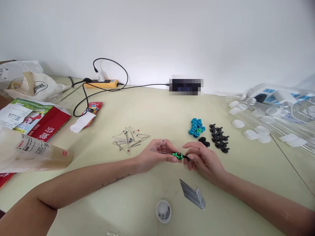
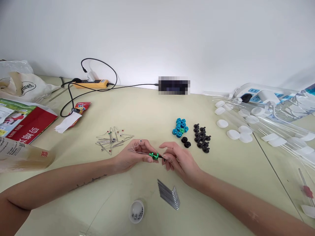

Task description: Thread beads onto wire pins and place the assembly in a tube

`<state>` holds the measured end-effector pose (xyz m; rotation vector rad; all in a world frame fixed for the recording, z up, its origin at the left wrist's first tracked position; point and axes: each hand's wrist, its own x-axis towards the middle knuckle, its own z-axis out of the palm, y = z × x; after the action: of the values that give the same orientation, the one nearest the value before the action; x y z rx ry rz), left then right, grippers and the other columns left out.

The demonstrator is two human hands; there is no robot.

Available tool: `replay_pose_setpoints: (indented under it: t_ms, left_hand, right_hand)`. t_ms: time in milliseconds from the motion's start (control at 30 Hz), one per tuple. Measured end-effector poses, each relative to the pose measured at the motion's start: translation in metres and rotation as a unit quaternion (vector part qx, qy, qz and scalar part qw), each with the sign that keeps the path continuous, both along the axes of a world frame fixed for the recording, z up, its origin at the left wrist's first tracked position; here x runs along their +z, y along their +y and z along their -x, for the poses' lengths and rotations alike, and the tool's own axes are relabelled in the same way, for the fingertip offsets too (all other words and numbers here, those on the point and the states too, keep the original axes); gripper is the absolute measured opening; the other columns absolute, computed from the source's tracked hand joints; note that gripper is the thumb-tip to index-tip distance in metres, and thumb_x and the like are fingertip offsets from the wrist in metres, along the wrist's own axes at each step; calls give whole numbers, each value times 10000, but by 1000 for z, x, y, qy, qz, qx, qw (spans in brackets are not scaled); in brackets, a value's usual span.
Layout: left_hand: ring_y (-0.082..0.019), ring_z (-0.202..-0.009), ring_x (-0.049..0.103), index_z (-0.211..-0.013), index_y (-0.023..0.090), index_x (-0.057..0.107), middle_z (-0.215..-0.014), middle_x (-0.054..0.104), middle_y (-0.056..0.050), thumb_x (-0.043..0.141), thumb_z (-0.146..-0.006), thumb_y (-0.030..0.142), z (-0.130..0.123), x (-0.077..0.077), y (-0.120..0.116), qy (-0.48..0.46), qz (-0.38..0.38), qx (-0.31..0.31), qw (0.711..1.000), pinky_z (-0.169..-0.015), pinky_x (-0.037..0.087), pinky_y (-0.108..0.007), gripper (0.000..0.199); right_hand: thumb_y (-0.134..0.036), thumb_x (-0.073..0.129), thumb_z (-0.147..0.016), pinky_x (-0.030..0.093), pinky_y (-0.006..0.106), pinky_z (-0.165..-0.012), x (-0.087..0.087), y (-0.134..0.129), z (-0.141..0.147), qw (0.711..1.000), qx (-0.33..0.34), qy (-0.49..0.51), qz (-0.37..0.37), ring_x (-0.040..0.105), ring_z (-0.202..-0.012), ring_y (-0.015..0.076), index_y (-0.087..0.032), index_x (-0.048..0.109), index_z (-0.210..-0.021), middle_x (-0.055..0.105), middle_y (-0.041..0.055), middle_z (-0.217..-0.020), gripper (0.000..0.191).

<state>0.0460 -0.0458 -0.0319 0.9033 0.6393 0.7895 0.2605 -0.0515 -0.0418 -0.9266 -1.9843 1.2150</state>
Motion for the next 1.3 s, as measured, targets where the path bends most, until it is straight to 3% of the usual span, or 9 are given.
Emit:
replay_pose_setpoints:
  t_ms: [200,367,833,1033,1300]
  left_hand:
    - [-185,-826,661,-793,128,643,-847,693,-46,781,-625,152,0,-2,1,-6,23,23,999,-873,461,-371,219]
    - [-179,-854,665,-815,128,627,-867,686,-45,746,-683,149,2,-2,3,-52,47,59,996,-898,448,-327,178]
    - [-154,-807,665,-802,121,627,-851,684,-49,731,-701,125,1,-2,4,-59,50,65,995,-829,477,-271,145]
    - [-137,-746,666,-793,121,644,-802,689,-35,731,-694,107,1,-3,5,-51,44,43,997,-780,480,-249,133]
    - [-158,-726,657,-779,116,671,-772,709,-58,772,-633,118,0,-5,3,-28,24,33,999,-772,480,-303,177]
  right_hand:
    - [-412,270,-982,432,234,-509,4,2,2,999,-7,11,39,517,-543,113,-253,403,-1159,578,-10,-688,273]
    - [-531,308,-937,451,277,-613,2,4,0,998,-22,52,2,566,-685,140,-259,439,-1199,589,40,-875,400]
    - [-436,336,-959,497,284,-631,4,4,-1,998,9,65,-24,603,-760,153,-248,487,-1212,602,62,-943,349]
    - [-220,545,-890,510,219,-594,-1,1,0,994,-47,-7,-98,602,-682,117,-263,523,-1093,621,3,-792,209]
    - [-220,551,-883,437,190,-524,4,-1,-2,980,-34,-67,-181,561,-596,110,-230,554,-1000,624,-9,-687,117]
